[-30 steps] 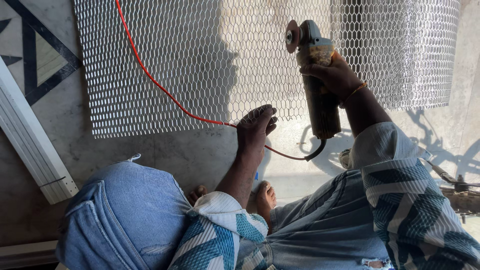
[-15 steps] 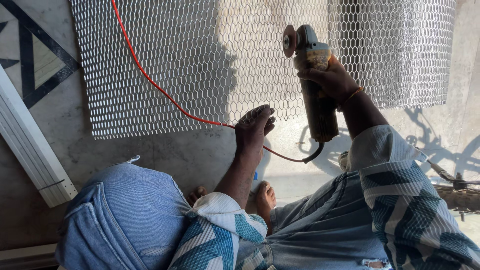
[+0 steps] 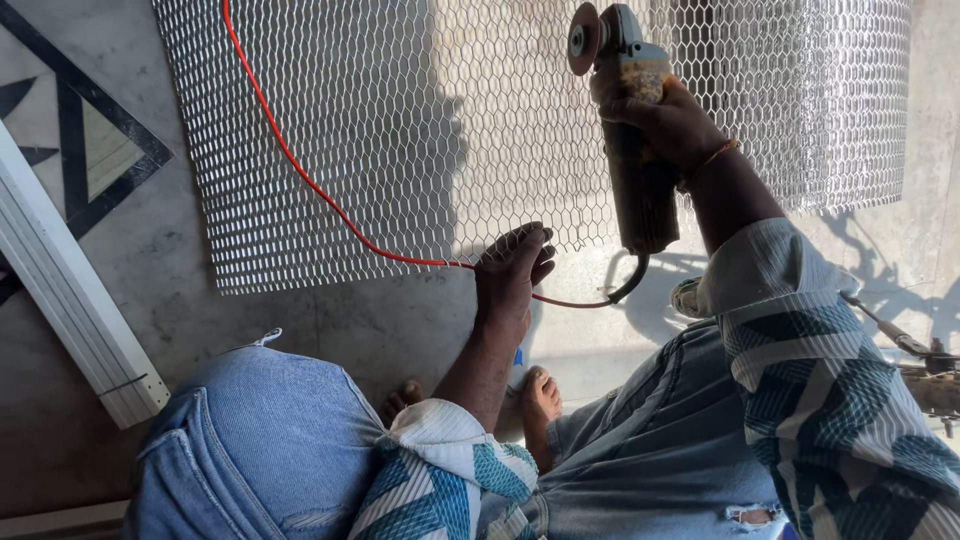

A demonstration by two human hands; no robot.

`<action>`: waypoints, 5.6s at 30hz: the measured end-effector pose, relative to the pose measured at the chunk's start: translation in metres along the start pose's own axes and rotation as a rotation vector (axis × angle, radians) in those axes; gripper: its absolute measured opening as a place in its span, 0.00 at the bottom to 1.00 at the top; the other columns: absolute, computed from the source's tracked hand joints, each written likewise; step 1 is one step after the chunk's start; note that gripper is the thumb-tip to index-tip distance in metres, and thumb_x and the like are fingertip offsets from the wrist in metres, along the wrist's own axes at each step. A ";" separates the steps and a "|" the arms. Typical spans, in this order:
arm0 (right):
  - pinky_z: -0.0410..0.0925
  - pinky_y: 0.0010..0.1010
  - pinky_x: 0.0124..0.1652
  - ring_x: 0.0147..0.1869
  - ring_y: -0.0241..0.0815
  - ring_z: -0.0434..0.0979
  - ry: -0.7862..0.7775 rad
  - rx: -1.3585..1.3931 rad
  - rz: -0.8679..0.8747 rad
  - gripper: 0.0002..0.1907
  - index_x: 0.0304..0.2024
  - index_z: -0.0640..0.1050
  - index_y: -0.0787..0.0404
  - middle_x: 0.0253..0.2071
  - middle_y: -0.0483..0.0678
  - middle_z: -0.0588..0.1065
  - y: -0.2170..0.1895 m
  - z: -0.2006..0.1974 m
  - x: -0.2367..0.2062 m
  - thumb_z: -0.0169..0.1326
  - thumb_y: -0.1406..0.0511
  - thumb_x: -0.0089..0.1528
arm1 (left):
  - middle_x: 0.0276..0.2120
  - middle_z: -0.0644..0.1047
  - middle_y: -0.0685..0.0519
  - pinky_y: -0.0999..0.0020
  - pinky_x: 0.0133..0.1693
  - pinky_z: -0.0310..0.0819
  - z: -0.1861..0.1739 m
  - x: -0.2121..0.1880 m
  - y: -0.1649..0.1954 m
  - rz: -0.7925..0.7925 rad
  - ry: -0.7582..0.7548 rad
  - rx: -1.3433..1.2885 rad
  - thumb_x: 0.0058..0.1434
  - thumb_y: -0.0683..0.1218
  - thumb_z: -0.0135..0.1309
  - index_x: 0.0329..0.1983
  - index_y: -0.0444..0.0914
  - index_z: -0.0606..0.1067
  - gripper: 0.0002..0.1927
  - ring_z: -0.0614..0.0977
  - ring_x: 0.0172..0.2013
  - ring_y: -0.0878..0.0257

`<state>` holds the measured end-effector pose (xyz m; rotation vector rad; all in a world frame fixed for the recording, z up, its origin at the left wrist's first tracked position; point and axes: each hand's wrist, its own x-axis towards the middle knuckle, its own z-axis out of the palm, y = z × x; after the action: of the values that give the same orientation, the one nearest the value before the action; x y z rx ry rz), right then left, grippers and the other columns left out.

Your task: The person measures a sheet of hexagonal wire mesh with a tape measure, then uses an angle grinder to cut along a straight line. The person holds the mesh steady with one hand while operating the grinder with the other.

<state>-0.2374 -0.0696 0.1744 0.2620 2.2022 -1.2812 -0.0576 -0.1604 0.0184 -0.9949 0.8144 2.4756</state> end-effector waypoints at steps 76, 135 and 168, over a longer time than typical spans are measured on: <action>0.79 0.40 0.41 0.41 0.45 0.83 -0.083 0.239 0.069 0.22 0.54 0.72 0.59 0.41 0.48 0.77 0.058 -0.038 0.008 0.62 0.58 0.62 | 0.47 0.84 0.58 0.36 0.58 0.59 0.013 -0.007 0.011 -0.121 0.012 0.020 0.61 0.51 0.60 0.53 0.43 0.80 0.18 0.81 0.52 0.62; 0.75 0.33 0.56 0.58 0.38 0.79 -0.203 0.332 -0.273 0.36 0.65 0.65 0.60 0.58 0.48 0.76 0.160 -0.214 0.059 0.66 0.64 0.58 | 0.59 0.78 0.44 0.46 0.58 0.76 0.079 0.078 0.225 -0.498 -0.191 2.682 0.64 0.56 0.54 0.64 0.43 0.75 0.26 0.81 0.57 0.47; 0.74 0.33 0.54 0.56 0.39 0.76 0.055 0.206 0.043 0.36 0.64 0.65 0.63 0.54 0.45 0.75 0.192 -0.002 0.155 0.69 0.65 0.59 | 0.81 0.37 0.41 0.26 0.70 0.21 -0.130 0.234 0.218 0.420 0.089 1.934 0.46 0.85 0.49 0.84 0.45 0.46 0.70 0.33 0.78 0.38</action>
<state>-0.2813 0.0146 -0.0535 0.4269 2.0981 -1.4947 -0.2637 -0.3857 -0.1431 -0.0865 2.6036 0.7261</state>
